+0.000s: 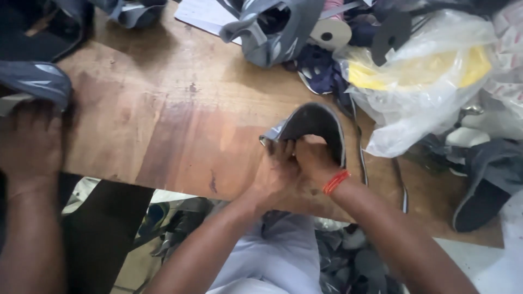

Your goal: Inspect and handle shoe upper components to prepare them for assembly.

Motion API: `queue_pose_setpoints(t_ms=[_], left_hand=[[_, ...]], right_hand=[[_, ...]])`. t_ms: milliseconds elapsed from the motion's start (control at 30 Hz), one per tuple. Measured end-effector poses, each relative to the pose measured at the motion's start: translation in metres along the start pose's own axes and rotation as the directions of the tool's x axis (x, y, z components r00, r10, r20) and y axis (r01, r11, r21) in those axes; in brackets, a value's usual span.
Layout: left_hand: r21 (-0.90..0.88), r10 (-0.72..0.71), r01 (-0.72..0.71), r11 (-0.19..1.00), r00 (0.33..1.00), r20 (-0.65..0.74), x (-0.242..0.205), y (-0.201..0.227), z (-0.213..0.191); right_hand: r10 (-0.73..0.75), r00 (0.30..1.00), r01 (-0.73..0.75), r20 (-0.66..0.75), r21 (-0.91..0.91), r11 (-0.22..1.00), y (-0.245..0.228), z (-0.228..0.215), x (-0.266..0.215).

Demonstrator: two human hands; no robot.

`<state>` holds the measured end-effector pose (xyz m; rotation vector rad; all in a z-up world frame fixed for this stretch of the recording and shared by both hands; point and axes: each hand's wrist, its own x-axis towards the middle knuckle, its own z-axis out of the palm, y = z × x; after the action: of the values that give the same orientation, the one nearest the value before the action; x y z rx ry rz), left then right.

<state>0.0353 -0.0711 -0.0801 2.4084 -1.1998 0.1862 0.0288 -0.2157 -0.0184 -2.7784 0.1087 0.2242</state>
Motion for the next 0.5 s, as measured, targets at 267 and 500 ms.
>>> queue_pose_setpoints(t_ms=[267,500], left_hand=[[-0.568,-0.324,0.198,0.799,0.937,-0.128,0.023,-0.004,0.007],[-0.355,-0.083,0.048,0.934,0.993,-0.083,0.015,-0.001,-0.064]], right_hand=[[-0.234,0.922,0.266,-0.308,0.065,0.962,0.008,0.02,-0.038],[-0.217,0.799,0.417,-0.561,0.256,0.872,-0.008,0.016,-0.044]])
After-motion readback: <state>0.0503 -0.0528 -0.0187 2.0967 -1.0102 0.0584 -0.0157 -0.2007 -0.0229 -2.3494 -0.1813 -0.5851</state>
